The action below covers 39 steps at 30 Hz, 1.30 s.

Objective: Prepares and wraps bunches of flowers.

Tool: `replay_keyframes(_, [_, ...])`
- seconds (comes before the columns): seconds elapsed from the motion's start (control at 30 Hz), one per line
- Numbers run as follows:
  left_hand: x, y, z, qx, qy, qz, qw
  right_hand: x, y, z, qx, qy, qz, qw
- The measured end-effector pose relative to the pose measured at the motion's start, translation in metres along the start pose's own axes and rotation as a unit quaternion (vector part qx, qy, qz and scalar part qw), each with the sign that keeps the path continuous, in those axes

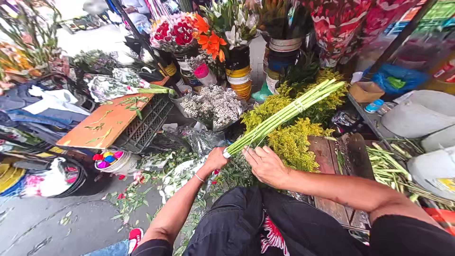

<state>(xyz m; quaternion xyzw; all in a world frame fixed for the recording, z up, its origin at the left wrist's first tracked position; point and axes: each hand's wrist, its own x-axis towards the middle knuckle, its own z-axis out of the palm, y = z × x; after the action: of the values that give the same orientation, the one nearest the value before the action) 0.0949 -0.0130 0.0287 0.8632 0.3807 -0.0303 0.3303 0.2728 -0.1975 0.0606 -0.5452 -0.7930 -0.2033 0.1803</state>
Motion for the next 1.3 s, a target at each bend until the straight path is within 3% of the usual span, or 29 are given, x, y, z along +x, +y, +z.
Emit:
replay_keyframes(0.03, [-0.006,-0.011,-0.011,-0.056,0.016,0.035,0.998,-0.007,-0.001,0.009,0.070,0.036,0.021,0.997])
replay_keyframes(0.07, [-0.016,-0.023,-0.018,-0.104,0.026,0.079,0.991,-0.013,0.007,0.009,0.170,0.011,0.026,0.985])
replay_keyframes(0.13, [-0.032,-0.047,-0.026,-0.131,0.028,0.183,0.974,-0.004,0.045,-0.012,0.374,-0.145,0.020,0.916])
replay_keyframes(0.17, [-0.032,-0.054,-0.027,-0.102,0.030,0.234,0.966,0.010,0.069,-0.026,0.412,-0.229,0.012,0.882])
replay_keyframes(0.27, [-0.014,-0.056,-0.010,0.061,0.024,0.282,0.957,0.060,0.125,-0.047,0.394,-0.420,-0.101,0.811])
replay_keyframes(0.37, [0.002,-0.046,-0.006,0.171,0.009,0.163,0.972,0.094,0.101,-0.054,0.293,-0.496,-0.151,0.803])
replay_keyframes(0.47, [0.010,-0.029,-0.022,0.160,0.057,0.060,0.984,0.077,0.017,-0.053,0.256,-0.481,0.039,0.838])
replay_keyframes(0.53, [0.002,-0.028,-0.042,0.113,0.157,0.059,0.979,0.062,-0.019,-0.032,0.341,-0.434,0.131,0.823])
replay_keyframes(0.6, [-0.012,-0.039,-0.063,0.075,0.282,0.130,0.948,0.058,-0.006,0.001,0.441,-0.357,0.121,0.814])
replay_keyframes(0.67, [-0.018,-0.055,-0.067,0.075,0.367,0.237,0.896,0.065,0.043,0.010,0.502,-0.321,0.076,0.799])
replay_keyframes(0.7, [-0.019,-0.063,-0.067,0.099,0.383,0.281,0.875,0.079,0.069,0.005,0.515,-0.323,0.043,0.793])
replay_keyframes(0.77, [-0.006,-0.070,-0.062,0.170,0.382,0.340,0.843,0.131,0.112,-0.025,0.430,-0.405,-0.075,0.803])
replay_keyframes(0.83, [0.012,-0.064,-0.055,0.233,0.354,0.335,0.841,0.162,0.104,-0.047,0.351,-0.433,-0.064,0.828])
replay_keyframes(0.87, [0.021,-0.056,-0.053,0.255,0.341,0.309,0.850,0.165,0.081,-0.053,0.333,-0.433,-0.009,0.837])
replay_keyframes(0.93, [0.031,-0.034,-0.055,0.270,0.338,0.247,0.867,0.152,0.014,-0.046,0.346,-0.406,0.178,0.827])
replay_keyframes(1.0, [0.025,-0.013,-0.068,0.264,0.398,0.210,0.853,0.124,-0.030,-0.015,0.412,-0.350,0.257,0.801])
replay_keyframes(1.07, [0.002,-0.005,-0.085,0.233,0.482,0.213,0.817,0.098,-0.032,0.022,0.483,-0.266,0.199,0.810])
replay_keyframes(1.17, [-0.019,-0.024,-0.113,0.207,0.549,0.289,0.756,0.098,0.032,0.017,0.461,-0.266,0.111,0.839])
replay_keyframes(1.23, [-0.020,-0.039,-0.117,0.222,0.525,0.336,0.750,0.113,0.080,-0.013,0.428,-0.286,0.061,0.855])
replay_keyframes(1.3, [-0.025,-0.037,-0.115,0.254,0.455,0.343,0.781,0.141,0.097,-0.042,0.365,-0.286,-0.024,0.886])
